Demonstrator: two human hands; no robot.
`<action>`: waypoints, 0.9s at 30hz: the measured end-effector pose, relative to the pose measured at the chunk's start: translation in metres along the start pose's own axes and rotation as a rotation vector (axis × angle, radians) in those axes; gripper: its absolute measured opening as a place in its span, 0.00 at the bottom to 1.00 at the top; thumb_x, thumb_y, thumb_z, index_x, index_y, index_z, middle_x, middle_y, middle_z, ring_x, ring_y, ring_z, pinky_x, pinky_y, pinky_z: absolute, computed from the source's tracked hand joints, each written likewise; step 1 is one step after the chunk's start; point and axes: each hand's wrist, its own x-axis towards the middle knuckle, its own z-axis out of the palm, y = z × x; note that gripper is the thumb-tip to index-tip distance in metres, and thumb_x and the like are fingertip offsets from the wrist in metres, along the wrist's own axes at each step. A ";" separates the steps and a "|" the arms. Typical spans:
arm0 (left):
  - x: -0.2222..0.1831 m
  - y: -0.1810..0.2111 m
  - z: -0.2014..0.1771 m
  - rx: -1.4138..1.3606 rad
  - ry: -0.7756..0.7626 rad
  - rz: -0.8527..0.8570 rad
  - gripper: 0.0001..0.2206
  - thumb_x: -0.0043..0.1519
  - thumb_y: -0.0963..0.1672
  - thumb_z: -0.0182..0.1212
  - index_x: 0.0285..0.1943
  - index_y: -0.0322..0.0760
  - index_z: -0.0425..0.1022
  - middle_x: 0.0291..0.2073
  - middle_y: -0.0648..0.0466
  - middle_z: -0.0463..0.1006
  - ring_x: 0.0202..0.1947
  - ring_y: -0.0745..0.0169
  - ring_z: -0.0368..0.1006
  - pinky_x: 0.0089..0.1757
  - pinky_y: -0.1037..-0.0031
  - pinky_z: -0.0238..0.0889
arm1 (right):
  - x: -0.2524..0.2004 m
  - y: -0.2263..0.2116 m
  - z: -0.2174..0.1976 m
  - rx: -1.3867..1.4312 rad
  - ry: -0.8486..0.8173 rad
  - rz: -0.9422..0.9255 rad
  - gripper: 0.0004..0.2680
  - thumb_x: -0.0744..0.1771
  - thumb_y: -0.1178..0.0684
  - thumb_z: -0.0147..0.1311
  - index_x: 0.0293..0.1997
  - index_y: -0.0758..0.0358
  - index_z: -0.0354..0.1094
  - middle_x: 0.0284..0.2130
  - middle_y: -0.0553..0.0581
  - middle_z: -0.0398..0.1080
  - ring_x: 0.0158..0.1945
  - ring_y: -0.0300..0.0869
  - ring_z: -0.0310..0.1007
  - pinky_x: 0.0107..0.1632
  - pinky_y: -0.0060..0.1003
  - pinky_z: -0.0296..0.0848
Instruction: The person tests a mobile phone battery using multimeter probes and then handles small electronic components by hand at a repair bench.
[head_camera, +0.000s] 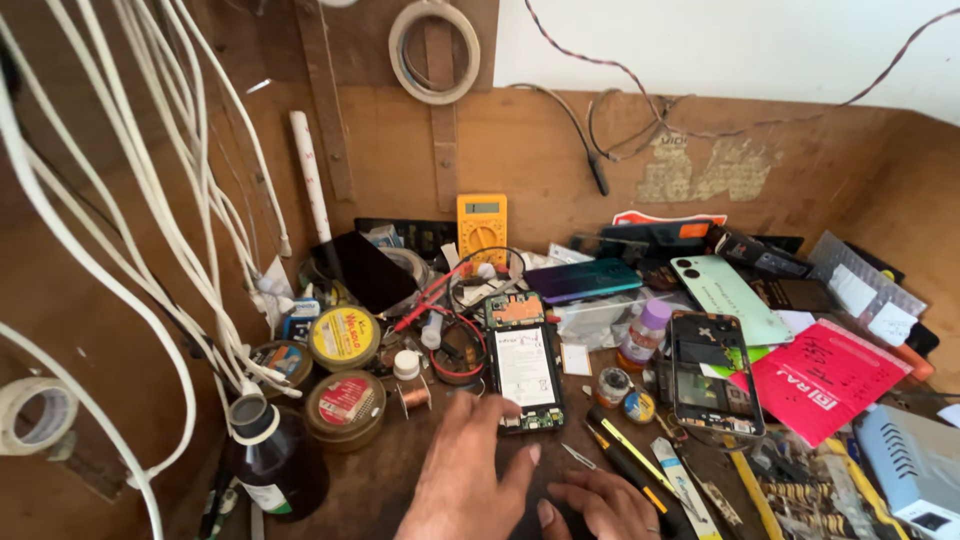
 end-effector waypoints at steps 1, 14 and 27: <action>-0.001 -0.004 0.002 -0.016 0.021 0.065 0.19 0.55 0.43 0.68 0.56 0.38 0.74 0.50 0.45 0.70 0.55 0.45 0.69 0.53 0.59 0.64 | -0.003 0.006 0.004 -0.006 0.005 -0.018 0.09 0.53 0.45 0.71 0.29 0.50 0.79 0.31 0.49 0.79 0.42 0.46 0.79 0.51 0.46 0.73; -0.028 -0.025 0.018 -0.178 0.207 0.066 0.16 0.48 0.41 0.72 0.46 0.44 0.82 0.46 0.55 0.80 0.43 0.62 0.81 0.41 0.70 0.74 | -0.008 0.045 0.025 0.035 0.002 -0.147 0.10 0.53 0.43 0.73 0.26 0.50 0.76 0.27 0.49 0.78 0.34 0.45 0.81 0.40 0.43 0.81; -0.032 -0.126 0.118 -0.421 0.294 -0.071 0.24 0.47 0.40 0.74 0.55 0.44 0.79 0.46 0.56 0.84 0.40 0.66 0.82 0.40 0.71 0.76 | -0.002 0.031 0.014 0.028 -0.013 -0.148 0.08 0.53 0.45 0.71 0.27 0.49 0.79 0.27 0.50 0.79 0.35 0.47 0.81 0.41 0.45 0.79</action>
